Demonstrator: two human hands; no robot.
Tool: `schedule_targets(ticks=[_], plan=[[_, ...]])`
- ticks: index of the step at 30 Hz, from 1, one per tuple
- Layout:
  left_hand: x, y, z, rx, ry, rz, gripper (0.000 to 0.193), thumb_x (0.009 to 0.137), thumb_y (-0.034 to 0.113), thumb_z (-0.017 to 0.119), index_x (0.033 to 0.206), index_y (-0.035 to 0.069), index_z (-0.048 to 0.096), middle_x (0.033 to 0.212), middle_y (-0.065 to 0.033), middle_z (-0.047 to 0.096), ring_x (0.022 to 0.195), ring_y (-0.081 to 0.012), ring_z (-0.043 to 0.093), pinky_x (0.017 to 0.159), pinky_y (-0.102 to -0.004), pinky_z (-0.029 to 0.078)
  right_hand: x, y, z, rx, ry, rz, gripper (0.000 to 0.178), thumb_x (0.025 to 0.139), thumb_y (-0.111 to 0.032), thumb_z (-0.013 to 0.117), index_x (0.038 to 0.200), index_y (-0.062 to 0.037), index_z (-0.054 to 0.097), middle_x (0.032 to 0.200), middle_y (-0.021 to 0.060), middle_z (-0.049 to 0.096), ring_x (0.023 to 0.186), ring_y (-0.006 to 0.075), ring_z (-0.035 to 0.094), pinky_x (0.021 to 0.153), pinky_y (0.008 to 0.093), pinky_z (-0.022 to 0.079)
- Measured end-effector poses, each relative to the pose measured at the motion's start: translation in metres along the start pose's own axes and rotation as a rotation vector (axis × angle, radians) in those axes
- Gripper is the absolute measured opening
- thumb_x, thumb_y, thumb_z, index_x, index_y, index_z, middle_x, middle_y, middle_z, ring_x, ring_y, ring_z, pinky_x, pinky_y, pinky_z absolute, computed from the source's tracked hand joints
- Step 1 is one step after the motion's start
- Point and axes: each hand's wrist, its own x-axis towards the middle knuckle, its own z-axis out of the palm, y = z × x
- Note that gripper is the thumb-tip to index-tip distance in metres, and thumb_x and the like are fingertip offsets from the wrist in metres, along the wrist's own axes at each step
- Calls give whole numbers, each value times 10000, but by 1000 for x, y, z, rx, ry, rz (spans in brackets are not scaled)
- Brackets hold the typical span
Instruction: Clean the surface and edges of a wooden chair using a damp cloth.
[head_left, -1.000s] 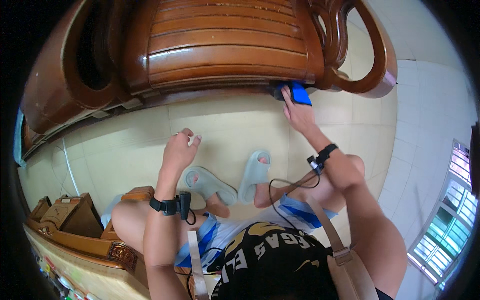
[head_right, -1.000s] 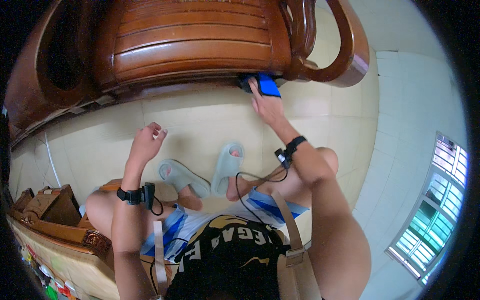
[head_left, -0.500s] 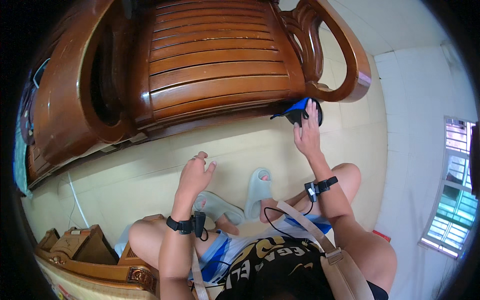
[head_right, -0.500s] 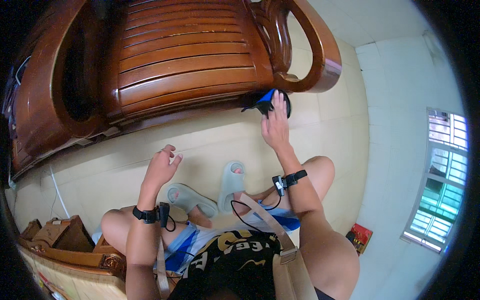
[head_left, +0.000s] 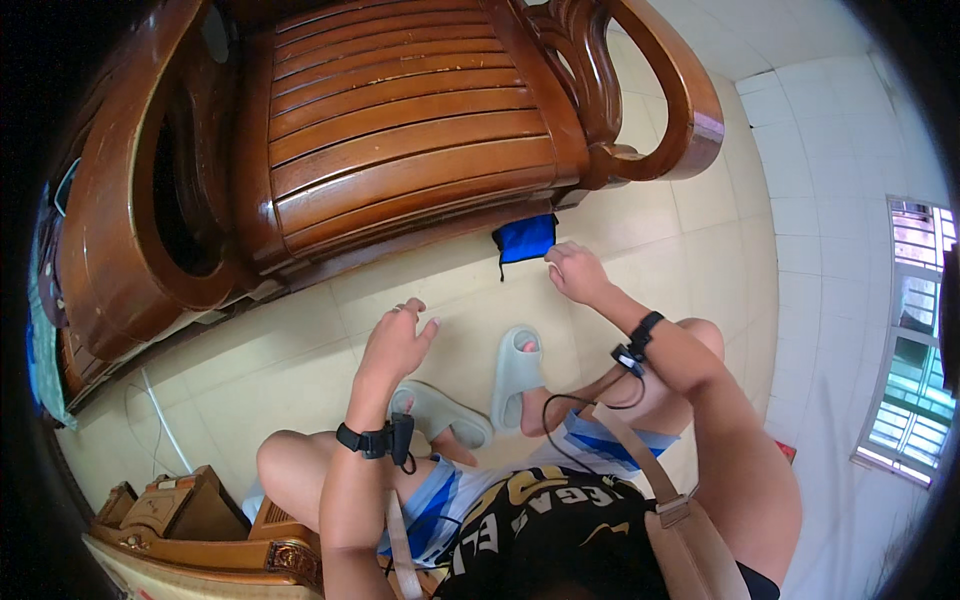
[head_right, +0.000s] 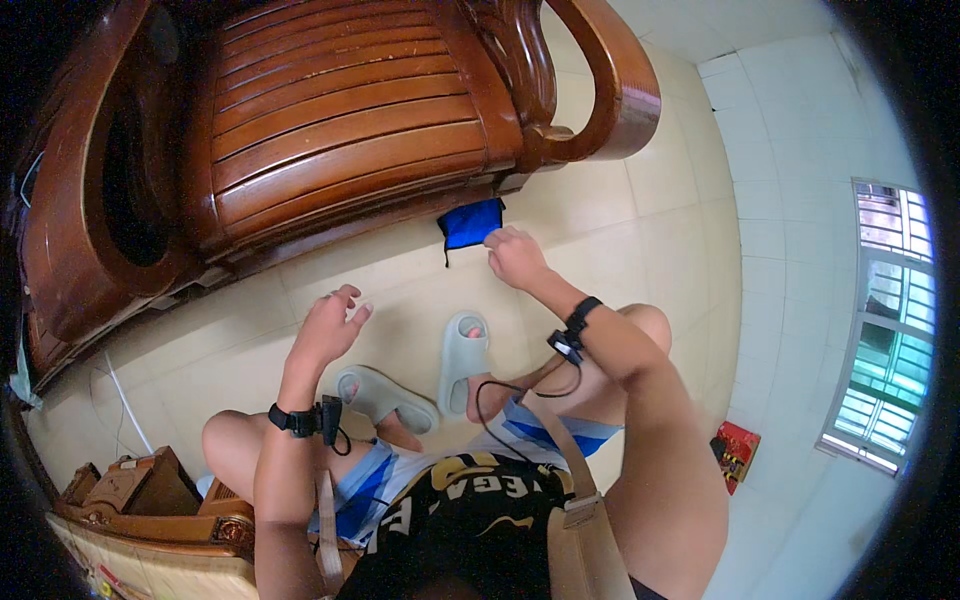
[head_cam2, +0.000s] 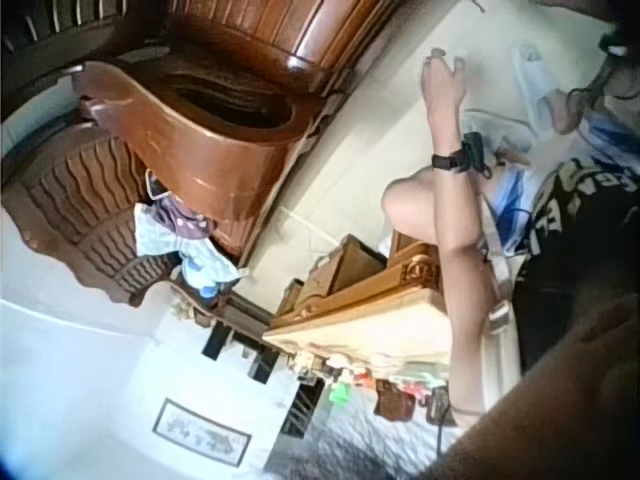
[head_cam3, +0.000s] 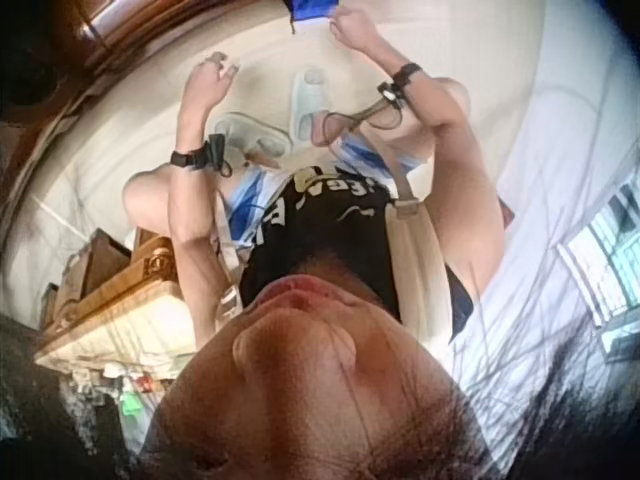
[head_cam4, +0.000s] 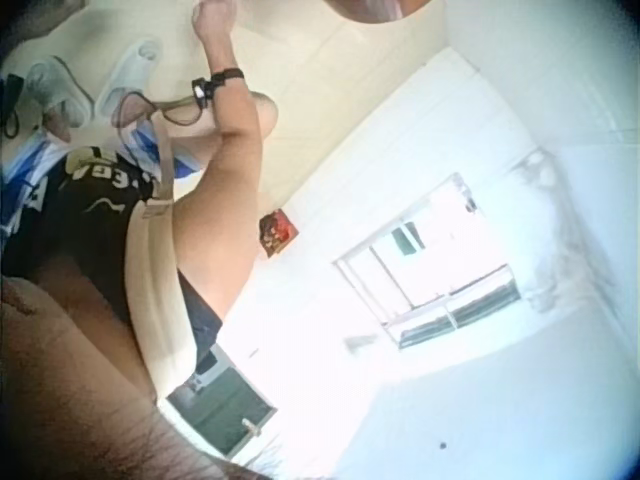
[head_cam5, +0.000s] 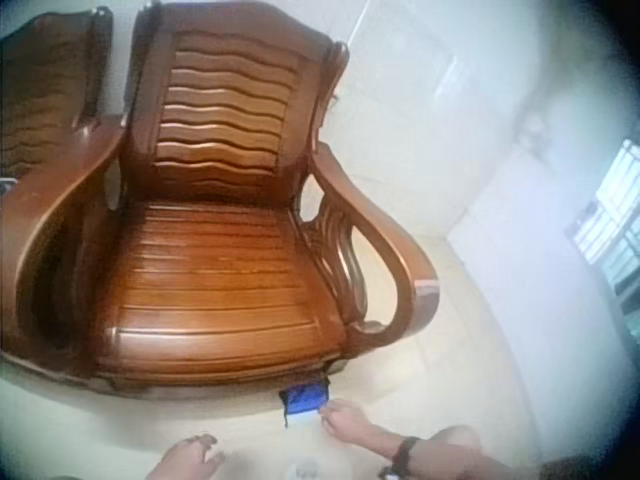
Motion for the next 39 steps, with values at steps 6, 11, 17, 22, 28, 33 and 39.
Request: schedule_targets(ticks=[6, 11, 17, 22, 28, 33, 39], plan=[[-3, -4, 8, 68, -8, 16, 416, 965, 287, 642, 1185, -65, 624, 1082, -314, 692, 1043, -456, 673, 918, -505, 540, 67, 22, 84, 282, -239, 590, 463, 819, -382, 807, 1121, -56, 676, 1156, 184, 701, 1111, 362, 667, 922, 448, 552], [-13, -13, 11, 83, -28, -97, 443, 970, 322, 628, 1212, -49, 633, 1096, -319, 693, 1068, -476, 655, 949, -500, 520, 96, -20, 123, 103, -89, 686, 540, 822, -441, 829, 1172, -58, 679, 1130, 223, 715, 1128, 375, 680, 960, 463, 562], [-6, -19, 17, 62, -39, -98, 444, 970, 324, 631, 1220, -42, 630, 1105, -312, 695, 1079, -480, 650, 953, -503, 520, 99, 32, 72, 85, -228, 475, 310, 869, -326, 806, 957, -40, 723, 957, 185, 744, 951, 362, 724, 823, 447, 577], [-1, -2, 1, 23, -1, -76, 512, 943, 361, 691, 1259, -35, 618, 1247, -314, 651, 1193, -450, 616, 1026, -491, 490, 70, -17, -56, 757, -527, 289, 312, 999, -296, 691, 802, -54, 705, 859, 84, 745, 870, 96, 685, 744, 351, 535], [17, 32, 11, -350, 112, 372, 525, 812, 373, 859, 1167, 37, 666, 1516, -254, 489, 1405, -388, 477, 1168, -442, 368, 17, -94, -144, 1609, -551, 212, 428, 1079, -400, 545, 1158, -9, 698, 1176, 78, 722, 1085, 131, 653, 977, 320, 507], [39, 20, -5, -512, -37, 381, 317, 790, 205, 880, 937, 16, 673, 1249, -197, 671, 1135, -254, 634, 992, -364, 476, 8, -117, -159, 2154, -441, 365, 451, 1061, -416, 573, 1288, -28, 613, 1219, 91, 693, 1082, 174, 677, 976, 377, 544], [32, 81, -17, -306, 133, 443, 315, 863, 207, 805, 1039, 2, 642, 1052, -154, 695, 987, -270, 659, 881, -392, 519, 7, -118, -178, 1794, -11, 340, 233, 1034, -209, 639, 1191, -37, 642, 1020, -8, 672, 944, 90, 645, 863, 300, 542]])
